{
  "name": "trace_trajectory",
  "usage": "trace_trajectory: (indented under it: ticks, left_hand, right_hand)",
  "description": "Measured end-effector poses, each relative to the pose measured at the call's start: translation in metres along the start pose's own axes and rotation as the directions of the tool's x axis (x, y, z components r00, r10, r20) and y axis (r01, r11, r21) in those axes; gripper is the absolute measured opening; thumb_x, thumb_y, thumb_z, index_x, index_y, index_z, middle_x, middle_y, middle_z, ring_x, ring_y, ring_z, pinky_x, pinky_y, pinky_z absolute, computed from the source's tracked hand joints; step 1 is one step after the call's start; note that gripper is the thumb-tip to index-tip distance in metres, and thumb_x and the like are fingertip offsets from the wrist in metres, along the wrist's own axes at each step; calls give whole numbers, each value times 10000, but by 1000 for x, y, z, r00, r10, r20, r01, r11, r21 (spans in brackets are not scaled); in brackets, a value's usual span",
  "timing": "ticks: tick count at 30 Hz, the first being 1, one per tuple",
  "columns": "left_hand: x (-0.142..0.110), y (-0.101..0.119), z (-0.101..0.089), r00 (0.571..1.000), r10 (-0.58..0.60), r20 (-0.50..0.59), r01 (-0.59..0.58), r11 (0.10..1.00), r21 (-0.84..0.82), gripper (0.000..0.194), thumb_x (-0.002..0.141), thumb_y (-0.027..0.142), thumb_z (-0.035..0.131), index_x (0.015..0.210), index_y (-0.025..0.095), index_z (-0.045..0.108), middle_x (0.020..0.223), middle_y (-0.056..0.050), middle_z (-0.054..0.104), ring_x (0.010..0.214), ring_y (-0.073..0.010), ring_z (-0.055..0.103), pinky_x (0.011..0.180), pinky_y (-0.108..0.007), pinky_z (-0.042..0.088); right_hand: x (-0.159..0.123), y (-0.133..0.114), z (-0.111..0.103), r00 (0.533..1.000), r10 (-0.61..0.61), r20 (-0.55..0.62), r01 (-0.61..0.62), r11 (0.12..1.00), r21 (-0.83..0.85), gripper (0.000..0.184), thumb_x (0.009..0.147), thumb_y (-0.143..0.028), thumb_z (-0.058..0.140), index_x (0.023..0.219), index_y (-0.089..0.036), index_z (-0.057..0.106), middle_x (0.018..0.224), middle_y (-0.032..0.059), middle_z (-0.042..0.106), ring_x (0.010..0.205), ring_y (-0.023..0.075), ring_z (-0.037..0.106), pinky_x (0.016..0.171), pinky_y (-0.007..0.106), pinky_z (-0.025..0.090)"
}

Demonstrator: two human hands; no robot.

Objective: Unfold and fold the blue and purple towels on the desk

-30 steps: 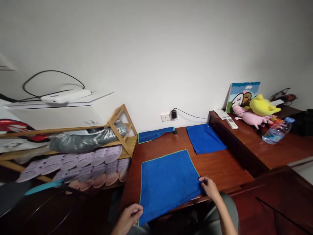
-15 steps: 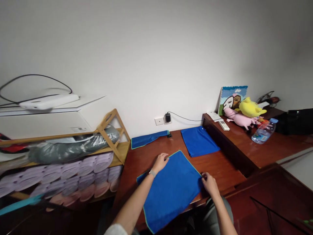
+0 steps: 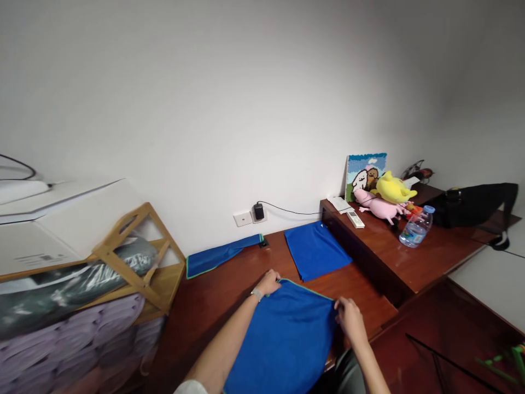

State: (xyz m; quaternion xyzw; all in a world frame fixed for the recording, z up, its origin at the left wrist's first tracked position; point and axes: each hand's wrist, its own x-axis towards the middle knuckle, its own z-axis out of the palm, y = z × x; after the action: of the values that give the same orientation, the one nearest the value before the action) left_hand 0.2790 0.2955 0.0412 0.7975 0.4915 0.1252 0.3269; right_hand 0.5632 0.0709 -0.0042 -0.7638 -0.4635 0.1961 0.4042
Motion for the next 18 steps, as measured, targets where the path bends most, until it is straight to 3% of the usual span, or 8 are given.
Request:
trace_trajectory:
  ticks: [2, 5, 9, 12, 15, 18]
  left_hand:
    - [-12, 2, -9, 999, 19, 40, -15, 995, -94, 150, 839, 284, 816, 848, 172, 718, 875, -41, 767, 882, -212, 722, 851, -331, 558]
    - [-37, 16, -24, 994, 73, 76, -51, 967, -251, 225, 874, 369, 764, 994, 186, 711, 829, -19, 753, 796, -190, 720, 735, -289, 539]
    - [-73, 57, -48, 971, 226, 77, -149, 823, -548, 438, 831, 555, 845, 1027, 193, 694, 830, -16, 745, 749, -171, 705, 701, -287, 532]
    - [-85, 94, -64, 953, 301, 38, -199, 715, -670, 505, 788, 609, 897, 992, 196, 688, 757, 3, 721, 675, -153, 683, 670, -287, 521]
    - [-69, 117, -74, 955, 289, -71, -255, 676, -692, 485, 809, 593, 884, 1002, 193, 689, 706, 17, 707, 622, -143, 667, 628, -274, 511]
    - [-24, 119, -79, 968, 178, -174, -249, 680, -689, 470, 801, 559, 885, 1008, 184, 690, 638, 28, 689, 572, -144, 654, 573, -259, 492]
  right_hand:
    - [5, -4, -20, 985, -120, -123, 107, 988, -107, 354, 837, -447, 406, 797, -269, 710, 897, 57, 748, 719, 246, 769, 670, 356, 594]
    - [14, -13, -52, 943, -227, -242, 165, 954, -251, 461, 958, -458, 372, 957, -243, 779, 1093, 112, 754, 857, 256, 775, 715, 354, 615]
    - [32, -39, -89, 871, -351, -343, 206, 896, -394, 506, 1054, -444, 352, 1252, -215, 758, 1351, 155, 682, 987, 243, 746, 799, 352, 632]
    - [52, -61, -111, 790, -453, -414, 247, 852, -461, 487, 1059, -417, 417, 1401, -217, 700, 1414, 167, 631, 1078, 252, 717, 933, 402, 646]
    - [86, -80, -121, 735, -506, -452, 275, 831, -483, 497, 1053, -399, 454, 1456, -202, 667, 1424, 179, 601, 1167, 273, 694, 1010, 441, 649]
    - [136, -94, -113, 777, -487, -399, 271, 831, -486, 527, 1056, -375, 443, 1500, -159, 630, 1485, 205, 555, 1185, 284, 697, 999, 441, 661]
